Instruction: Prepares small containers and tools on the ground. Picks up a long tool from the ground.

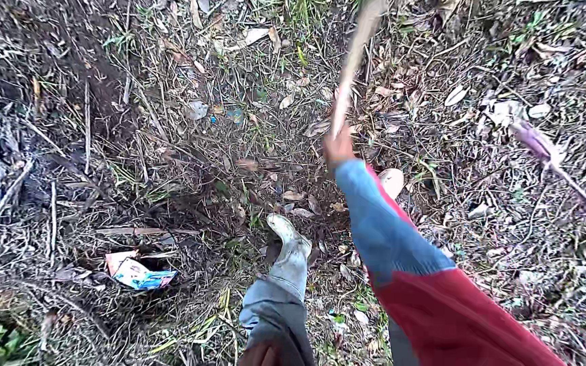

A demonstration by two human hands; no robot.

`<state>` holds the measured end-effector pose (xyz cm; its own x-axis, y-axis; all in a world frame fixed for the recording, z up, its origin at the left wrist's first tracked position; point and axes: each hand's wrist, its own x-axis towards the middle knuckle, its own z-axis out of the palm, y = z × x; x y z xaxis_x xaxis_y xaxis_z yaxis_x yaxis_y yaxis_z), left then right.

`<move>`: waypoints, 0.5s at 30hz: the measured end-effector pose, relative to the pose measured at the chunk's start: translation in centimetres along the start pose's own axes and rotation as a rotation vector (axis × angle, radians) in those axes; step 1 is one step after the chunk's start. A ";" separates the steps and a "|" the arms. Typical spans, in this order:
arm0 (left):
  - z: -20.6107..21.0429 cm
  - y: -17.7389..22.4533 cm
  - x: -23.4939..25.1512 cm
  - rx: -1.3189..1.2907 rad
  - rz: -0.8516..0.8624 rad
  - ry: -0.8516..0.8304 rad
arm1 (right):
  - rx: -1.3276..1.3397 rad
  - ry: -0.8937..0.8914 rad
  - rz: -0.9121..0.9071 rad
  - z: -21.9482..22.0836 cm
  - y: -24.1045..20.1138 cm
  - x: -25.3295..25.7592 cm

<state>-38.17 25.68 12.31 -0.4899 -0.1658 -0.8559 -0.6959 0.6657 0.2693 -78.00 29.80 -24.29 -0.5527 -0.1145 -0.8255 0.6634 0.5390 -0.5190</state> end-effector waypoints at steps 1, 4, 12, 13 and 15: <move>-0.1 -0.1 0.1 0.009 0.003 0.008 | -0.271 -0.145 0.012 -0.3 4.7 -3.4; -0.3 -0.1 0.6 -0.021 -0.007 -0.031 | -0.778 -0.465 0.183 -1.8 9.7 -8.9; -0.4 -1.1 0.1 -0.042 0.004 -0.027 | 0.308 0.288 -0.002 -3.6 -2.7 -0.6; -0.1 -1.3 -0.1 -0.041 0.007 -0.014 | 0.512 0.348 -0.074 -3.0 -5.5 1.7; 0.4 -1.5 -0.6 -0.042 0.004 -0.002 | 0.756 0.409 -0.141 -1.5 -9.2 4.6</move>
<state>-36.69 25.07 12.26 -0.4921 -0.1618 -0.8554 -0.7153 0.6352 0.2914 -87.41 25.58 -23.02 -0.6965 0.2486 -0.6731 0.6519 -0.1727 -0.7384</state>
